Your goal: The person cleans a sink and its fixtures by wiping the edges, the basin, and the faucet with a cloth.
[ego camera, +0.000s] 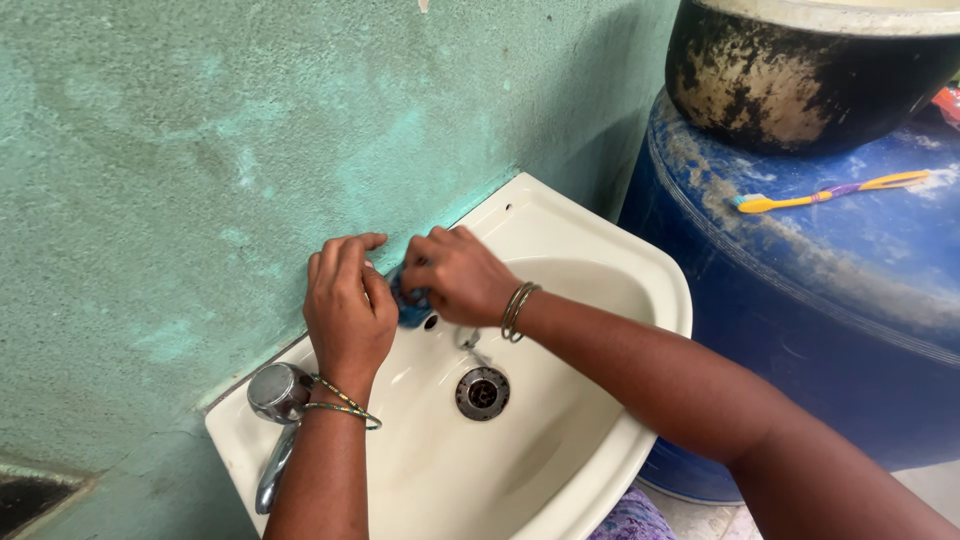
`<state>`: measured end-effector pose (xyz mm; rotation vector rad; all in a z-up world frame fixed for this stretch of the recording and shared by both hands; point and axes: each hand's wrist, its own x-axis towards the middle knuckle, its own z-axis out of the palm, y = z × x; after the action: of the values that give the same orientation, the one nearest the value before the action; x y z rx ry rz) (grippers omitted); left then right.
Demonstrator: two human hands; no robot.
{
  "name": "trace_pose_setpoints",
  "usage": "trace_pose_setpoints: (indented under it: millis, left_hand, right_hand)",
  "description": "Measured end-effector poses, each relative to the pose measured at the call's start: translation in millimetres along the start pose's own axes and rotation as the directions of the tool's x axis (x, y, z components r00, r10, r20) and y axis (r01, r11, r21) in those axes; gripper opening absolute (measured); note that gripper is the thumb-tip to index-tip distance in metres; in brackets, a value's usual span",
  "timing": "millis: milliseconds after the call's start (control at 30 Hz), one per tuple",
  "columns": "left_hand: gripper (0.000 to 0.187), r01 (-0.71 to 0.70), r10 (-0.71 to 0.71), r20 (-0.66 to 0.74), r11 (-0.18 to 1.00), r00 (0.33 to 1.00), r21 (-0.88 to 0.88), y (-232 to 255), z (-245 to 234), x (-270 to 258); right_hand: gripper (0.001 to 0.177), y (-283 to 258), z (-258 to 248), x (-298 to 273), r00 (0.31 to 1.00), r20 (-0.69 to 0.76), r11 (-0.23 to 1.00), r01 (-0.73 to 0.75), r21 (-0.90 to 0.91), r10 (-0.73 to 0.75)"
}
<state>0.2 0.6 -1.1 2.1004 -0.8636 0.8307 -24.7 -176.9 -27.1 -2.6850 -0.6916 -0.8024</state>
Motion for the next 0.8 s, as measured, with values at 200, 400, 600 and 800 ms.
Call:
trace_pose_setpoints:
  millis: [200,400,600,800]
  left_hand:
    - [0.025,0.007,-0.006,0.043,1.000,0.999,-0.023,-4,1,-1]
    - [0.021,0.033,-0.030,0.096,0.999,0.995,-0.030,-6,2,-1]
    - [0.017,0.066,-0.065,0.150,0.998,0.987,-0.003,-7,5,-3]
    - [0.025,0.046,-0.062,0.203,0.995,0.977,0.083,-9,6,-4]
  right_hand:
    - [0.024,23,-6,4,0.980,0.051,0.980,-0.191,-0.061,0.194]
    - [0.030,61,-18,1,0.885,0.111,0.880,-0.422,-0.216,0.452]
    - [0.025,102,-20,-13,0.762,-0.042,0.741,-0.639,-0.208,0.646]
    - [0.028,112,-13,-16,0.770,-0.082,0.752,-0.637,-0.172,0.633]
